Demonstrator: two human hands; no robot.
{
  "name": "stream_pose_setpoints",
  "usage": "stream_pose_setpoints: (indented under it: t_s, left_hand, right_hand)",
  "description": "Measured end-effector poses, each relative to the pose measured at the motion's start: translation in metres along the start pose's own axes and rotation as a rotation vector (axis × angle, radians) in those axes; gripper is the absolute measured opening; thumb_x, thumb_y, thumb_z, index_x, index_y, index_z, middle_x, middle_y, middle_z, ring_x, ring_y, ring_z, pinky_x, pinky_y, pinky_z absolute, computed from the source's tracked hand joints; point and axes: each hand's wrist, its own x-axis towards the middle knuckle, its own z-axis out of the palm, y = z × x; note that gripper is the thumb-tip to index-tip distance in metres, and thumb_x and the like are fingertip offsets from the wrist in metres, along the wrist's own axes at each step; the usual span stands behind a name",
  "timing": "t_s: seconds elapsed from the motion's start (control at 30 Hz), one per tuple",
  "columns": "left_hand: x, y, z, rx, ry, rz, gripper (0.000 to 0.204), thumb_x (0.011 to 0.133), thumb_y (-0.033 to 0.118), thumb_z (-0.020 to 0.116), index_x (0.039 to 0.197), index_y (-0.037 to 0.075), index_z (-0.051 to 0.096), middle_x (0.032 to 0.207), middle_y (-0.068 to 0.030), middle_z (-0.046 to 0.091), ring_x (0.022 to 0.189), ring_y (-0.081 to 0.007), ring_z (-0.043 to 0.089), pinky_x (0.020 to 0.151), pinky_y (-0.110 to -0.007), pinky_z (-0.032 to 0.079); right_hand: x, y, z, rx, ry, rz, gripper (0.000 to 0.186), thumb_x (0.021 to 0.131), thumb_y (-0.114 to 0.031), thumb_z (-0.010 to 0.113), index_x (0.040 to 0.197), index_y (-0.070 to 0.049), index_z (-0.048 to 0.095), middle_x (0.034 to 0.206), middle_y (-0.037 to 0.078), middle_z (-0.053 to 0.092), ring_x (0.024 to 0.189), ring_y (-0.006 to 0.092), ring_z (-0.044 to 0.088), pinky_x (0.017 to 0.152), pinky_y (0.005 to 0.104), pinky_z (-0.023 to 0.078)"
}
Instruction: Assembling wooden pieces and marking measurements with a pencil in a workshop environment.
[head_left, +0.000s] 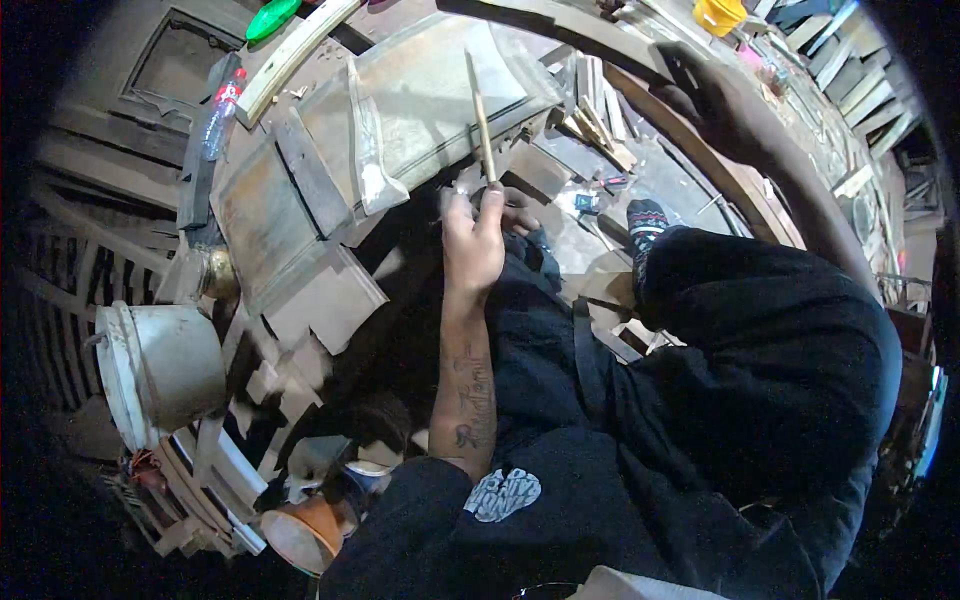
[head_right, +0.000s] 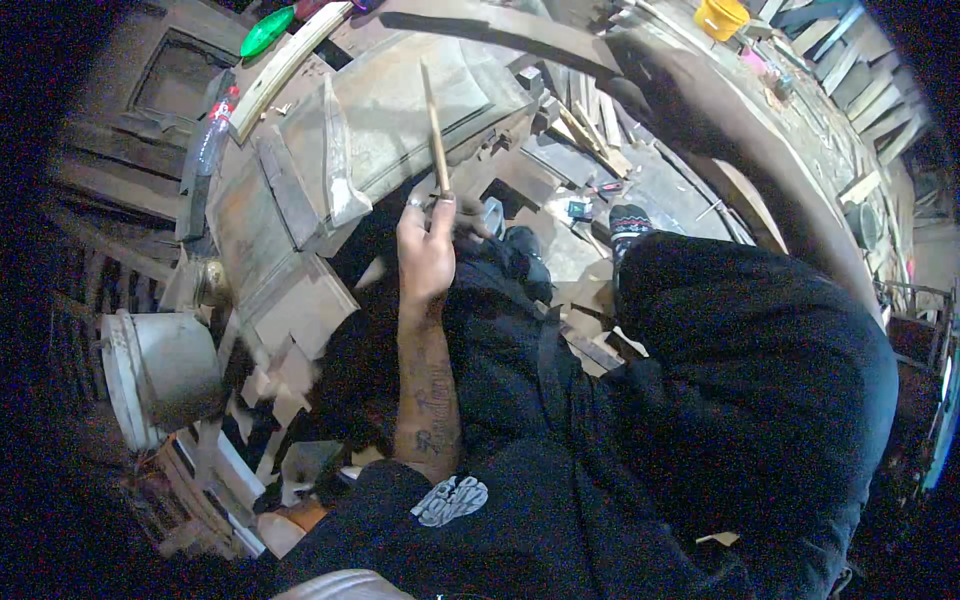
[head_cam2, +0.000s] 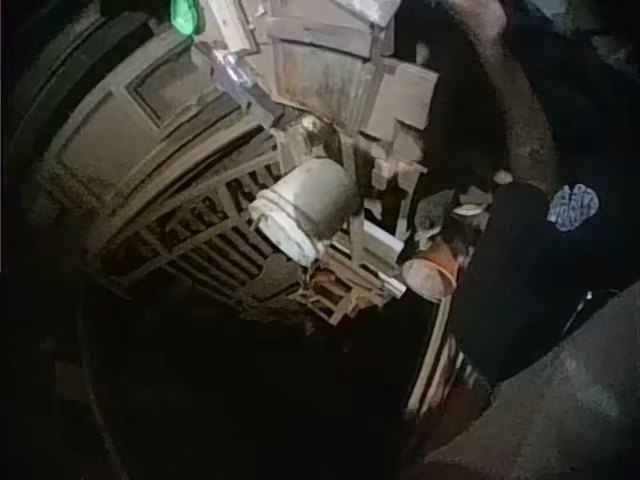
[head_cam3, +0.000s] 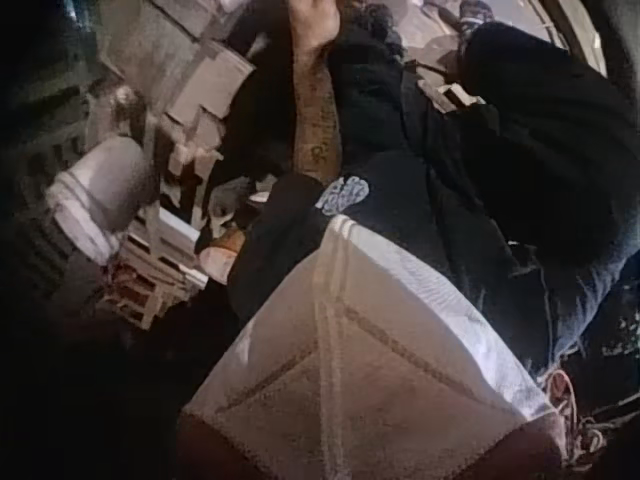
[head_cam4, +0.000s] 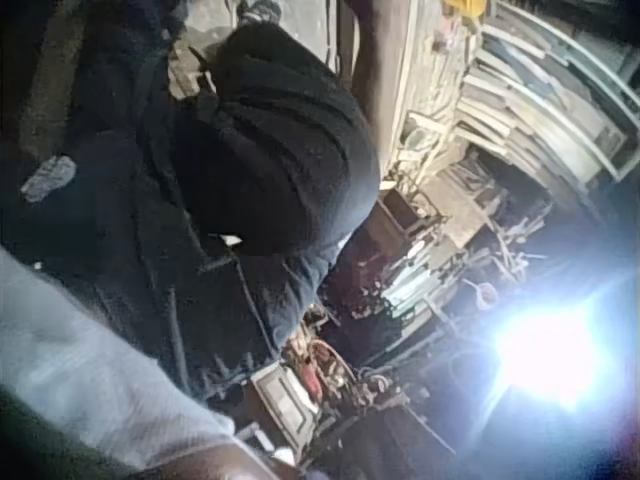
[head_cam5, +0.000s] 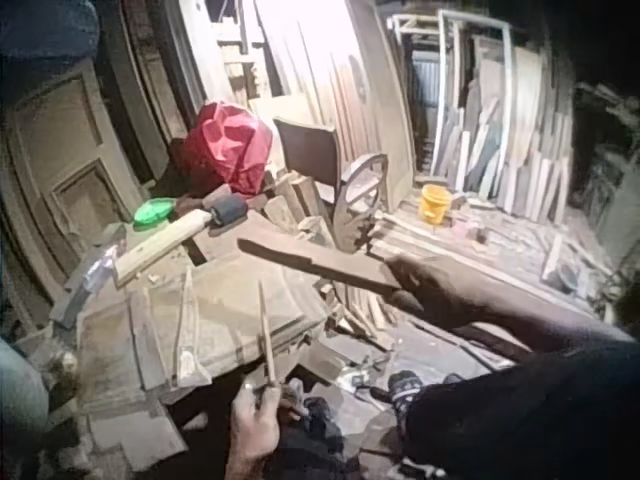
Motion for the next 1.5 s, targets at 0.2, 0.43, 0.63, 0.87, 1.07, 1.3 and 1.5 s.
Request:
stream_pose_setpoints:
  t_s: [0.2,0.43,0.63,0.87,1.07,1.3,1.5]
  left_hand:
    - [0.006,-0.040,0.001,0.121,0.017,0.087,0.021,0.094,0.016,0.049,0.095,-0.002,0.060,0.084,-0.0131,0.068,0.068,-0.0165,0.063,0.061,-0.026,0.049]
    - [-0.034,0.008,-0.011,-0.056,0.046,-0.020,0.029,0.094,0.018,0.049,0.095,-0.006,0.064,0.096,-0.0150,0.064,0.088,-0.0231,0.062,0.087,-0.035,0.048]
    - [-0.050,0.030,-0.013,-0.111,-0.071,0.230,0.021,0.090,0.005,0.042,0.108,-0.003,0.049,0.086,-0.0116,0.054,0.063,-0.0196,0.053,0.060,-0.033,0.048]
    - [-0.073,0.042,-0.023,-0.297,-0.095,0.066,0.042,0.087,0.002,0.038,0.128,-0.003,0.046,0.085,-0.0089,0.053,0.058,-0.0168,0.050,0.056,-0.031,0.045]
    - [-0.066,0.037,0.009,-0.413,-0.076,0.073,0.030,0.106,0.026,0.041,0.117,0.002,0.054,0.066,0.0044,0.032,0.051,-0.0069,0.033,0.047,-0.023,0.029]
    - [-0.082,0.049,0.012,-0.407,0.058,0.047,0.027,0.104,0.034,0.050,0.100,0.008,0.053,0.064,0.0048,0.036,0.050,-0.0080,0.037,0.049,-0.024,0.032]
    - [-0.079,0.036,0.038,-0.508,-0.035,0.070,0.021,0.106,0.028,0.045,0.106,0.008,0.052,0.063,0.0053,0.037,0.050,-0.0055,0.036,0.044,-0.022,0.028]
  right_hand:
    - [-0.003,-0.043,-0.056,0.088,0.173,-0.074,0.035,0.098,-0.026,0.062,0.125,-0.006,0.050,0.099,0.021,0.063,0.093,0.0371,0.063,0.079,0.0440,0.048]
    - [-0.024,-0.082,-0.060,0.287,-0.080,0.178,0.039,0.102,-0.020,0.057,0.135,-0.004,0.045,0.109,0.010,0.059,0.098,0.0204,0.057,0.088,0.0350,0.046]
    - [-0.025,-0.058,-0.050,0.445,0.082,0.014,0.050,0.102,-0.025,0.060,0.143,-0.002,0.043,0.123,0.009,0.058,0.116,0.0158,0.053,0.099,0.0277,0.041]
    - [-0.064,0.033,-0.043,0.587,0.530,0.335,0.041,0.102,-0.034,0.058,0.131,-0.005,0.052,0.080,-0.004,0.049,0.063,0.0032,0.043,0.053,0.0199,0.034]
    - [-0.124,0.040,-0.130,0.425,0.690,0.299,0.043,0.103,-0.031,0.058,0.136,-0.005,0.049,0.083,-0.001,0.056,0.067,0.0044,0.047,0.057,0.0203,0.039]
    - [-0.108,-0.048,-0.202,-0.004,0.650,0.004,0.030,0.096,-0.017,0.065,0.119,-0.006,0.048,0.072,0.009,0.060,0.062,0.0153,0.058,0.057,0.0297,0.045]
    - [-0.100,-0.049,-0.146,-0.180,0.414,0.013,0.040,0.099,-0.018,0.062,0.135,-0.003,0.050,0.111,0.007,0.068,0.087,0.0127,0.061,0.084,0.0279,0.049]
